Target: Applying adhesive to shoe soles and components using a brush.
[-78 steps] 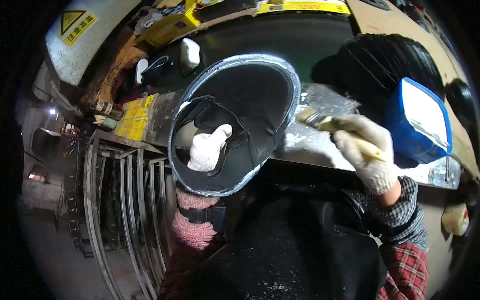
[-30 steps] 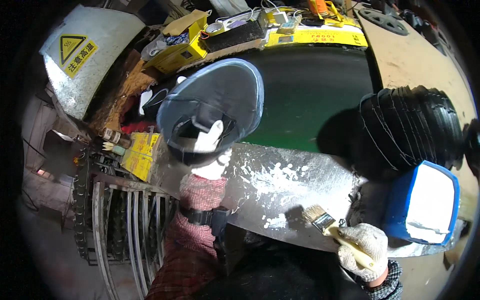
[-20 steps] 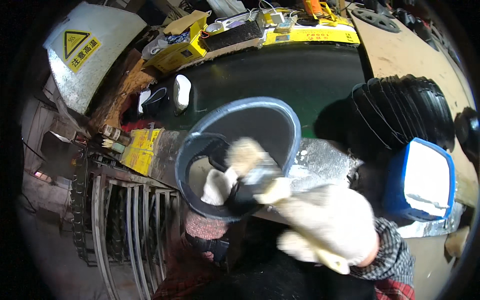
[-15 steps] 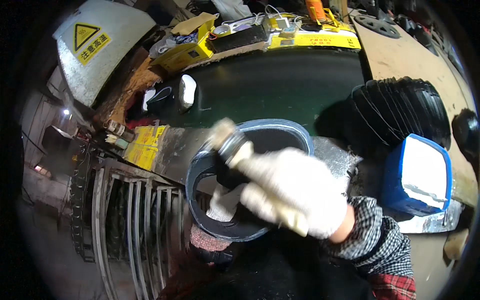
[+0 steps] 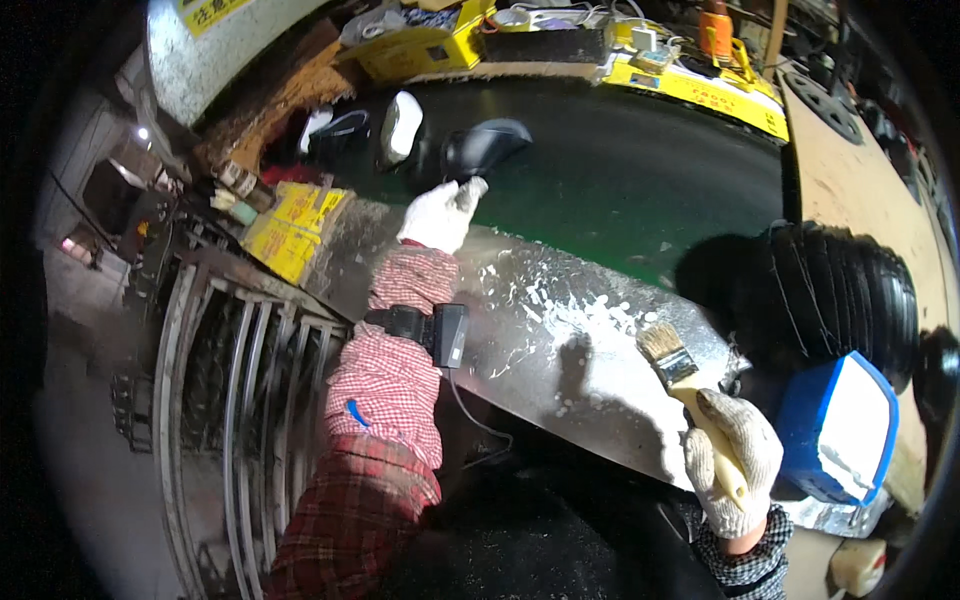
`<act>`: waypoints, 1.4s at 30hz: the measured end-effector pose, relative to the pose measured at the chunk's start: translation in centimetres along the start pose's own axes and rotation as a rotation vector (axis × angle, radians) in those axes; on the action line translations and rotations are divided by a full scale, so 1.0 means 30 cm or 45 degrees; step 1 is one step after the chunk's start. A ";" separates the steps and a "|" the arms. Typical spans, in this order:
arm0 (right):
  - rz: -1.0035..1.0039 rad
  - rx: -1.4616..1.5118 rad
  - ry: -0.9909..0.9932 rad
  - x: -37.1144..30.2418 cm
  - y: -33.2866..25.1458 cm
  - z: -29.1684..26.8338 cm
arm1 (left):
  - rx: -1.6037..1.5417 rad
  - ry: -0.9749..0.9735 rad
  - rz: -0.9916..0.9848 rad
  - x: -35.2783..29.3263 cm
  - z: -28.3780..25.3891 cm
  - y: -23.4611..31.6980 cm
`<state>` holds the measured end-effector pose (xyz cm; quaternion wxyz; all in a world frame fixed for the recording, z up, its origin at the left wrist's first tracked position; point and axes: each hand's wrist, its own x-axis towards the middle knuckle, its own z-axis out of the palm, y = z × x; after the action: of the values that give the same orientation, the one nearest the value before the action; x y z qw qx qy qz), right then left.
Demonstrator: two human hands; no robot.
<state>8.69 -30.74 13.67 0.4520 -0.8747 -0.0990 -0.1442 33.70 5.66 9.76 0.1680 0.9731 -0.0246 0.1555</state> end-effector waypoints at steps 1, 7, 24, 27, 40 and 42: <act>-0.002 -0.002 -0.009 -0.002 -0.005 0.004 | -0.691 -0.027 -0.062 -0.013 0.035 -0.080; 0.022 0.133 -0.239 -0.018 0.015 0.088 | -2.215 -0.829 -0.701 -0.680 -0.191 -0.204; -0.180 -0.170 -0.296 -0.085 -0.325 0.268 | -0.058 0.343 -2.498 -2.699 -0.010 -1.152; -0.110 -0.354 -0.224 -0.127 -0.375 0.224 | -0.170 0.311 -2.415 -2.680 0.040 -1.205; -0.530 -0.473 -0.107 -0.190 -0.327 0.262 | -1.744 0.664 -1.777 -2.342 0.213 -1.000; -0.587 -0.501 -0.147 -0.169 -0.338 0.256 | -2.177 0.511 -1.607 -2.183 0.209 -0.867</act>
<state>2.11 -18.88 15.44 0.2229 -0.9067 -0.2904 -0.2095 -24.10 27.79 -24.51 0.8422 0.3274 0.4085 0.1288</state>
